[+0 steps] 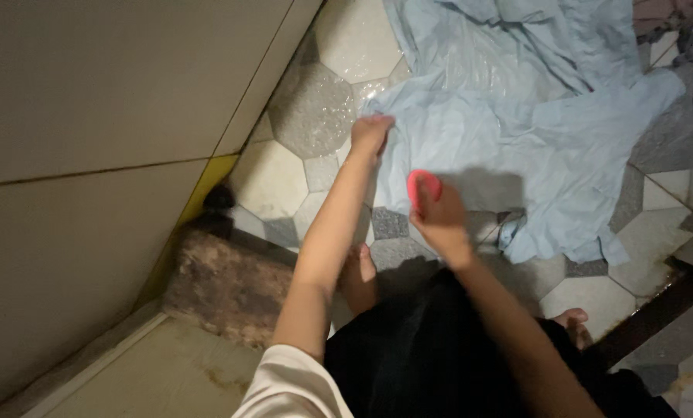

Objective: The person rubs a blue garment with a pink bar of soap on the floor next to a pile of laundry and a purple bucket.

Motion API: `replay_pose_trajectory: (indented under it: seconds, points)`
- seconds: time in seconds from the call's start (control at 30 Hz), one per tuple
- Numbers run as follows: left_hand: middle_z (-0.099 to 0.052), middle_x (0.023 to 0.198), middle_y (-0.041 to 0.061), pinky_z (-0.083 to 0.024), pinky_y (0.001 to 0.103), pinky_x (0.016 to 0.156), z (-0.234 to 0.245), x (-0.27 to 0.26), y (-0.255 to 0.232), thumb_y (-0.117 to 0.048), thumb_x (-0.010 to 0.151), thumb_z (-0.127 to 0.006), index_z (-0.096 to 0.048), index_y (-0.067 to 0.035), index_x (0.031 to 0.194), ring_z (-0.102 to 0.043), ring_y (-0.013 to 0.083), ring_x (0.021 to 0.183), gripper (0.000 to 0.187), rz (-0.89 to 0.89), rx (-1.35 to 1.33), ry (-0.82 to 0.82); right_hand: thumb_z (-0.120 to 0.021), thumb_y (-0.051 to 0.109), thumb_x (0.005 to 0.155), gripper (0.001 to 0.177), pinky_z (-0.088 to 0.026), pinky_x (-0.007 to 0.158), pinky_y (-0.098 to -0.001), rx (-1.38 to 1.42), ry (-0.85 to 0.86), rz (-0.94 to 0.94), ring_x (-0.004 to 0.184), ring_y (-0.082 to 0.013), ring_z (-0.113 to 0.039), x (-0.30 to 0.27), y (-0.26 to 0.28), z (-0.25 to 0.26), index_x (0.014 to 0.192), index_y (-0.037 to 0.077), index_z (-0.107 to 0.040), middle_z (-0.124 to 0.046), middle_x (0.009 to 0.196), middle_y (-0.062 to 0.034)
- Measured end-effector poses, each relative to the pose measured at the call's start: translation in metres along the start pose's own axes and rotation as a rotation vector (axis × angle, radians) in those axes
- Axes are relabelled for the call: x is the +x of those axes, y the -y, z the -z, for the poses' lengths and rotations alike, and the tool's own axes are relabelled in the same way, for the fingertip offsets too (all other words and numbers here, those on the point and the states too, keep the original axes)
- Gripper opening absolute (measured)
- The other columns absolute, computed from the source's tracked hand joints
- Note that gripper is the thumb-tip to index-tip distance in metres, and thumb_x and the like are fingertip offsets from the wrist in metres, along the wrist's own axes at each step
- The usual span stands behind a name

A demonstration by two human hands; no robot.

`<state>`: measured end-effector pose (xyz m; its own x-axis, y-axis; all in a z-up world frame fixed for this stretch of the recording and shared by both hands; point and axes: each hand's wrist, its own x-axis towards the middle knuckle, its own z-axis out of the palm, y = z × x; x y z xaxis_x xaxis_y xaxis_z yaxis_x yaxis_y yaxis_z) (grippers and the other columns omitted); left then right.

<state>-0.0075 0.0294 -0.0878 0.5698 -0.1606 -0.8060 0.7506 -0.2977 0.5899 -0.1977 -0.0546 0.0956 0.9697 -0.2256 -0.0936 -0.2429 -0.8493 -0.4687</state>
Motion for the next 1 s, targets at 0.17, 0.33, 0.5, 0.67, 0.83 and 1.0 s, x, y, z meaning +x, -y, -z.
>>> replay_pose_trajectory:
  seconds: [0.17,0.33,0.5,0.67,0.83,1.0]
  points:
    - [-0.074,0.088,0.008,-0.057,0.025,0.068,-0.002,0.0,-0.02,0.003,0.073,-0.078,-0.052,-0.001,0.127,-0.07,0.0132,0.075,0.06,-0.114,-0.376,-0.067,-0.066,0.032,0.092,0.051,-0.053,0.083,-0.0502,0.11,0.308,-0.245,0.095,-0.0426,-0.063,0.006,-0.001,0.011,0.137,0.01,-0.056,-0.066,0.104,-0.0229]
    - [-0.07,0.09,0.009,-0.051,0.027,0.066,0.022,-0.014,-0.026,0.0,0.082,-0.071,-0.055,0.001,0.126,-0.065,0.015,0.078,0.047,-0.41,-0.65,-0.079,-0.073,0.039,0.086,0.068,-0.052,0.079,-0.0538,0.106,0.201,-0.201,0.1,-0.0502,-0.057,-0.006,-0.016,0.009,0.139,0.005,-0.049,-0.055,0.118,-0.0348]
    - [-0.064,0.083,0.015,-0.042,0.035,0.059,0.02,-0.045,-0.046,-0.015,0.093,-0.079,-0.058,0.003,0.124,-0.056,0.0228,0.068,0.041,0.013,-0.34,-0.112,-0.065,0.035,0.102,0.053,-0.05,0.095,-0.0551,-0.11,0.041,-0.494,0.114,-0.0455,-0.057,-0.022,-0.049,0.009,0.145,0.008,-0.048,-0.056,0.123,-0.0247]
    - [-0.071,0.122,0.018,-0.056,0.039,0.094,0.008,-0.113,-0.029,-0.021,0.096,-0.072,-0.058,-0.002,0.132,-0.07,0.0293,0.107,0.043,-0.744,0.467,-0.202,-0.07,0.034,0.09,0.073,-0.049,0.08,-0.0539,-0.229,-0.261,-0.631,0.098,-0.0472,-0.056,-0.018,-0.064,0.038,0.15,0.0,-0.045,-0.054,0.116,-0.0334]
    - [-0.057,0.119,0.027,-0.049,0.048,0.093,0.005,-0.196,0.007,-0.027,0.079,-0.085,-0.051,0.004,0.128,-0.056,0.0439,0.111,0.067,-0.505,0.635,-0.135,-0.065,0.033,0.093,0.059,-0.05,0.078,-0.0493,-0.133,-0.221,-0.256,0.093,-0.0429,-0.058,-0.019,0.002,0.014,0.14,0.0,-0.056,-0.059,0.109,-0.0285]
    - [-0.068,0.102,0.018,-0.051,0.05,0.081,0.019,-0.201,0.017,-0.024,0.083,-0.08,-0.057,-0.006,0.121,-0.065,0.0404,0.098,0.048,-0.317,0.782,-0.176,-0.059,0.031,0.101,0.035,-0.047,0.068,-0.0426,-0.441,-0.164,0.131,0.082,-0.0308,-0.059,-0.023,0.009,0.027,0.122,0.006,-0.069,-0.064,0.097,-0.0154]
